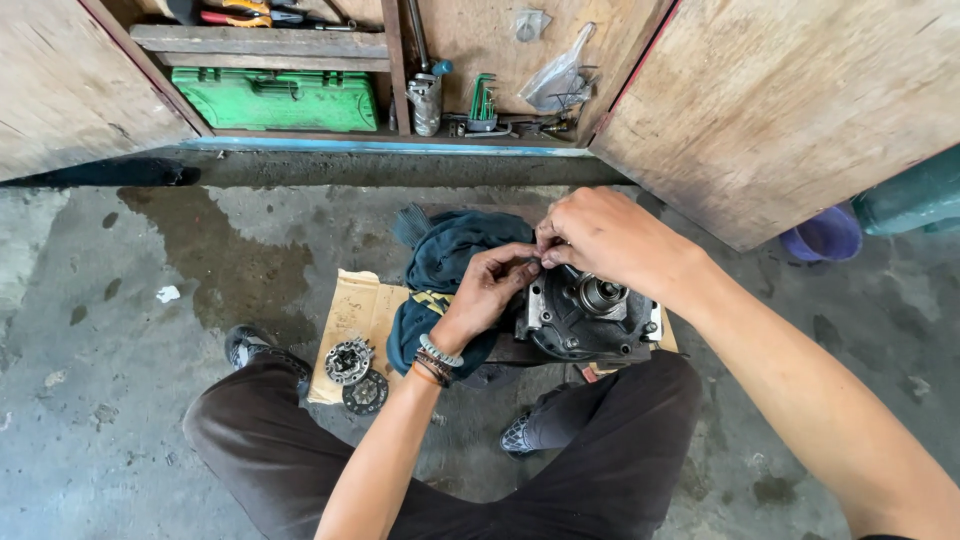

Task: Repairing a mechanical pump assembly using hand tools

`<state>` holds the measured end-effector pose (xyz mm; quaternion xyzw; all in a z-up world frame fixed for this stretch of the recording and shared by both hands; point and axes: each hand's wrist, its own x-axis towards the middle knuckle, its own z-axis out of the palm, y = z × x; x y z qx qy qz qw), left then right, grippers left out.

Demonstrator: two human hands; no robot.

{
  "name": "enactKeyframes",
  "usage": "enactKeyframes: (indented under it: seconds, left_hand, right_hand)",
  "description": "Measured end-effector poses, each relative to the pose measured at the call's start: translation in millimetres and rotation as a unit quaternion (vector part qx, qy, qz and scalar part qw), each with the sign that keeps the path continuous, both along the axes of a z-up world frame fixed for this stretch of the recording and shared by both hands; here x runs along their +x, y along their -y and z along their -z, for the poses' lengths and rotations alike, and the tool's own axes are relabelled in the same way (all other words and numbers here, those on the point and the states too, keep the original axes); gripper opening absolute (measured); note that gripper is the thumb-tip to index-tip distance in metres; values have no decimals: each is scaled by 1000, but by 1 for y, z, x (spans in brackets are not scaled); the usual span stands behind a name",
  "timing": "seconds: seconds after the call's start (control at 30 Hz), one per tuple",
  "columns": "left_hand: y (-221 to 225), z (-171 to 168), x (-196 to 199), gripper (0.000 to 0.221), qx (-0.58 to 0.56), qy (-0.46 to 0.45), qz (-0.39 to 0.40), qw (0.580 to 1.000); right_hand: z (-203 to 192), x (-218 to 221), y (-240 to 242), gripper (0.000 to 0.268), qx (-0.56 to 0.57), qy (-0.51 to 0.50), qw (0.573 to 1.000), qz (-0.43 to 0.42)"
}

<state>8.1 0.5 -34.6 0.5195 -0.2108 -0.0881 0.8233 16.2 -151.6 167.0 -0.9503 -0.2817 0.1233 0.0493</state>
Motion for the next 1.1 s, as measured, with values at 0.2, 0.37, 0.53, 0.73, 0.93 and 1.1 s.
enactKeyframes:
  seconds: [0.2,0.37,0.53,0.73,0.93,1.1]
  left_hand:
    - [-1,-14,2,16,-9,-14,34,999]
    - [-1,-15,2,16,-18,-19,41,999]
    - [0,0,6,18,-31,-27,57,998]
    - [4,34,14,21,-47,-3,74,996]
    - [2,25,12,23,-51,-12,75,996]
    - [0,32,12,26,-18,27,74,997]
  right_hand:
    - [10,-1,0,9,0,-5,1000,-10]
    - [10,1,4,11,0,-19,1000,-5]
    - [-10,-5,-1,20,1,-57,998,-3]
    - [3,-1,1,16,-39,-29,998,32]
    - [32,2,13,16,-67,41,996,-33]
    - [57,0,18,19,-91,141,980,-104]
